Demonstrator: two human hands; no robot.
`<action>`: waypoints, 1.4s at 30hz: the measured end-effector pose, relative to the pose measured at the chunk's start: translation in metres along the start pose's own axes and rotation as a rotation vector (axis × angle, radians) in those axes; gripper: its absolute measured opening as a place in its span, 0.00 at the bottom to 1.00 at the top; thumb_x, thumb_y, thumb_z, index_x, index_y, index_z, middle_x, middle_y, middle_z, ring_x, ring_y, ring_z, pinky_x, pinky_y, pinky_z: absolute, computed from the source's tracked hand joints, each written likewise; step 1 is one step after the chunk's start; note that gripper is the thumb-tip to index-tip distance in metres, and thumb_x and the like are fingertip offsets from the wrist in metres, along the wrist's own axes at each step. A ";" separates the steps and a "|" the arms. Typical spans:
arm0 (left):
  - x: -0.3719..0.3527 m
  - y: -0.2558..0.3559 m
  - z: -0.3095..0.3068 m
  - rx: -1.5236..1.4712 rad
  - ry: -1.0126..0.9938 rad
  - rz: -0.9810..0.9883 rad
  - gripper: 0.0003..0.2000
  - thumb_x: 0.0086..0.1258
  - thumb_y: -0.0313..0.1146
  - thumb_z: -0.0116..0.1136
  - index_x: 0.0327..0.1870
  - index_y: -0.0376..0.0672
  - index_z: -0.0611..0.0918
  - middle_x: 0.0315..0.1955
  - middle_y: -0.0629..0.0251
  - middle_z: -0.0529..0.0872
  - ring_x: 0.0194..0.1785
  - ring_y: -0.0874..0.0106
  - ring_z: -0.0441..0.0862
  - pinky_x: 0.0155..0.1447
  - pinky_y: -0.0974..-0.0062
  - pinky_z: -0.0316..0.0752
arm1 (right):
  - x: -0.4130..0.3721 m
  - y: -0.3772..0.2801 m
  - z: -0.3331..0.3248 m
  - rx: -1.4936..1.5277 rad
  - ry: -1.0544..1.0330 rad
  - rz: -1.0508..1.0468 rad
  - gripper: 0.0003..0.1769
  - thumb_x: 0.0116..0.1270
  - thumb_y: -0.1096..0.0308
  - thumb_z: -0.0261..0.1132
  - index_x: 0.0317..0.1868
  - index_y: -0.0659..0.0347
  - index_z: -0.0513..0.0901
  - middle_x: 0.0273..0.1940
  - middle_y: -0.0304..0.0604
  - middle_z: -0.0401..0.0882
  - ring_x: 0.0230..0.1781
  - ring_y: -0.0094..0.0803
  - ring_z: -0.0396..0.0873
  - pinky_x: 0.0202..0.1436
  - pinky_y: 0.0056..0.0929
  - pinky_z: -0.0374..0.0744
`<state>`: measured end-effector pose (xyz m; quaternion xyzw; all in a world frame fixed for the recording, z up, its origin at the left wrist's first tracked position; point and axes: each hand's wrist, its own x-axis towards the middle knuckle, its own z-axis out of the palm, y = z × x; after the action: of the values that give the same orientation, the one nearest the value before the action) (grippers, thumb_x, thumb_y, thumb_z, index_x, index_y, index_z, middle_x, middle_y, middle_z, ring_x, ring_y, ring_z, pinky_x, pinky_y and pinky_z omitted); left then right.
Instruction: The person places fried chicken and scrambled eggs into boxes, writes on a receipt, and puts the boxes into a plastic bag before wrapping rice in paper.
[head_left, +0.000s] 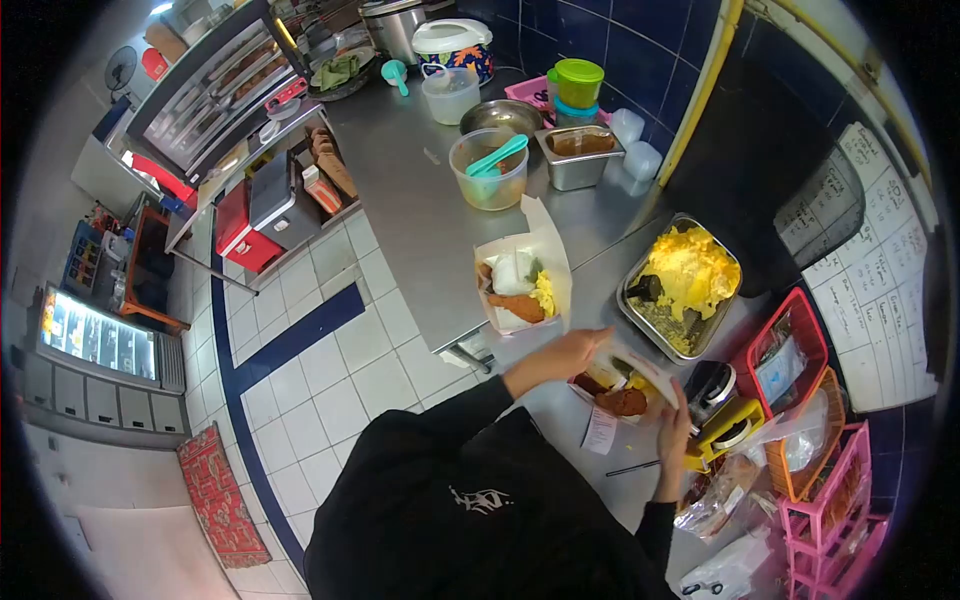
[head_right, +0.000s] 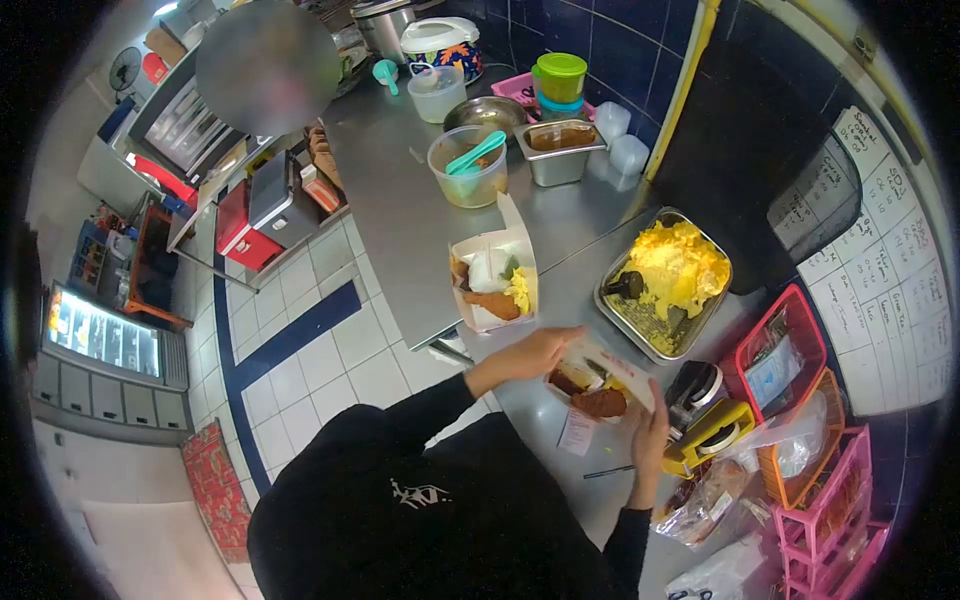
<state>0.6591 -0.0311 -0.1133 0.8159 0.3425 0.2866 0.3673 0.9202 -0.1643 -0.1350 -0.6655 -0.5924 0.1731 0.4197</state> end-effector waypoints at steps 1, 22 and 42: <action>-0.009 0.003 0.005 -0.084 0.052 0.032 0.20 0.67 0.23 0.45 0.61 0.37 0.70 0.47 0.42 0.78 0.49 0.46 0.76 0.58 0.57 0.71 | -0.003 -0.014 0.002 0.159 -0.028 0.137 0.20 0.71 0.73 0.48 0.63 0.61 0.71 0.44 0.46 0.80 0.41 0.36 0.79 0.46 0.33 0.75; 0.001 0.027 0.017 -0.034 -0.208 -0.579 0.23 0.74 0.40 0.46 0.64 0.36 0.61 0.54 0.42 0.74 0.58 0.53 0.73 0.60 0.59 0.67 | -0.024 -0.002 0.020 0.050 -0.159 0.065 0.36 0.63 0.75 0.60 0.69 0.54 0.56 0.63 0.58 0.65 0.69 0.51 0.61 0.64 0.42 0.67; 0.014 0.011 0.002 0.424 -0.569 0.383 0.58 0.33 0.56 0.76 0.73 0.54 0.59 0.70 0.50 0.55 0.71 0.48 0.54 0.66 0.49 0.60 | 0.039 -0.035 -0.031 -0.367 -0.815 -0.220 0.55 0.43 0.48 0.76 0.73 0.36 0.58 0.70 0.60 0.51 0.67 0.62 0.56 0.66 0.52 0.66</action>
<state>0.6731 -0.0265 -0.1031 0.9693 0.1206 0.0357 0.2111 0.9292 -0.1406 -0.0799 -0.5398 -0.7970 0.2675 0.0437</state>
